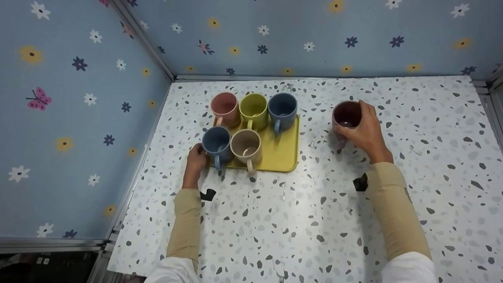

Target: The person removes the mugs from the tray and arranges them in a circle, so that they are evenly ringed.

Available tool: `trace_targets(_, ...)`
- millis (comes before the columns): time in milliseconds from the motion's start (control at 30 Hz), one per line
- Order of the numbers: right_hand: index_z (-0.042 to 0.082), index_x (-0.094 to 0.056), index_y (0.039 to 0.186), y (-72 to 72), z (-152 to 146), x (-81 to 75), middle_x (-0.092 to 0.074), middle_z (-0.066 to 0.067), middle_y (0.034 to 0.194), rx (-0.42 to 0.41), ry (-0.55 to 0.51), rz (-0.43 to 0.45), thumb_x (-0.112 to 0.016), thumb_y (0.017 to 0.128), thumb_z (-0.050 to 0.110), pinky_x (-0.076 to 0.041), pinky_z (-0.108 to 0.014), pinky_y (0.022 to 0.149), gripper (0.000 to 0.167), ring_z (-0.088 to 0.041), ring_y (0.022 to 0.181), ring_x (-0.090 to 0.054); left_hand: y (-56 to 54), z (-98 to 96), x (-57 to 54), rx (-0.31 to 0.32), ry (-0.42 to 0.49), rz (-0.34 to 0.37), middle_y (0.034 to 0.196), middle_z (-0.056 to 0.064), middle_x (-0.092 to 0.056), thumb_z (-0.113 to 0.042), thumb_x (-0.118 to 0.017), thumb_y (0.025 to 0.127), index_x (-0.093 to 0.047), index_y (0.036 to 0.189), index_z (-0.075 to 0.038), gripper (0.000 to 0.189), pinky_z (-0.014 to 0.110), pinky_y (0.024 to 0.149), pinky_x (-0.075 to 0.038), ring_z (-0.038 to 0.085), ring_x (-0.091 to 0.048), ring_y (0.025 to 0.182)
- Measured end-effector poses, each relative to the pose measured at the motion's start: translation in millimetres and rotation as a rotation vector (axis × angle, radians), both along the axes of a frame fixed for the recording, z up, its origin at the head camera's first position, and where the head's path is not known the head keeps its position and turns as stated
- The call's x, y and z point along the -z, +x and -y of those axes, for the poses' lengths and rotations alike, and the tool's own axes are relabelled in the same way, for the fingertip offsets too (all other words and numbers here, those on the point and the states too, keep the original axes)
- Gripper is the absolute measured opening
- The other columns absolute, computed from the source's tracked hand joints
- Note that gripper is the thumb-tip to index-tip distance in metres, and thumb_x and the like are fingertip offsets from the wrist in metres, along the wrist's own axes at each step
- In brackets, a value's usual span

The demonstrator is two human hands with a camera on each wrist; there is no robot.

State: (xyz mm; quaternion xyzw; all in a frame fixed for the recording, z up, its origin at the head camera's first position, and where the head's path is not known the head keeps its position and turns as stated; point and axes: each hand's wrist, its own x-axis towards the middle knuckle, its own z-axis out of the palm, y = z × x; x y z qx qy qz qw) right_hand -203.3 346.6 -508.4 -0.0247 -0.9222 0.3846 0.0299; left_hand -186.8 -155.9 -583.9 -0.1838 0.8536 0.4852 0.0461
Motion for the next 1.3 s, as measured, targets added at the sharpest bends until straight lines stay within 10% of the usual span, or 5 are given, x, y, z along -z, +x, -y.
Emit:
trace_targets(633, 0.012, -0.009, 0.154, -4.5, -33.3, 3.7, -0.017, -0.019, 0.157, 0.101, -0.052, 0.127, -0.074, 0.077, 0.050, -0.017, -0.058, 0.115, 0.108, -0.040, 0.141, -0.022, 0.9, 0.3, 1.9, -0.014, 0.016, 0.020, 0.120, 0.013, -0.060, -0.002, -0.045, 0.093, -0.057, 0.123, -0.005, 0.033, 0.035, 0.103, -0.042, 0.024, -0.054, 0.116)
trace_targets(1300, 0.011, 0.002, 0.154, -20.5, -45.1, -12.6, 0.002, -0.023, 0.159, -0.052, 0.042, 0.212, -0.066, 0.085, 0.045, -0.010, -0.070, 0.109, 0.102, -0.049, 0.143, -0.006, 3.7, -0.3, -0.6, -0.016, 0.001, -0.011, 0.119, 0.013, -0.059, -0.003, -0.044, 0.093, -0.058, 0.123, -0.005, 0.033, 0.036, 0.101, -0.042, 0.025, -0.054, 0.114)
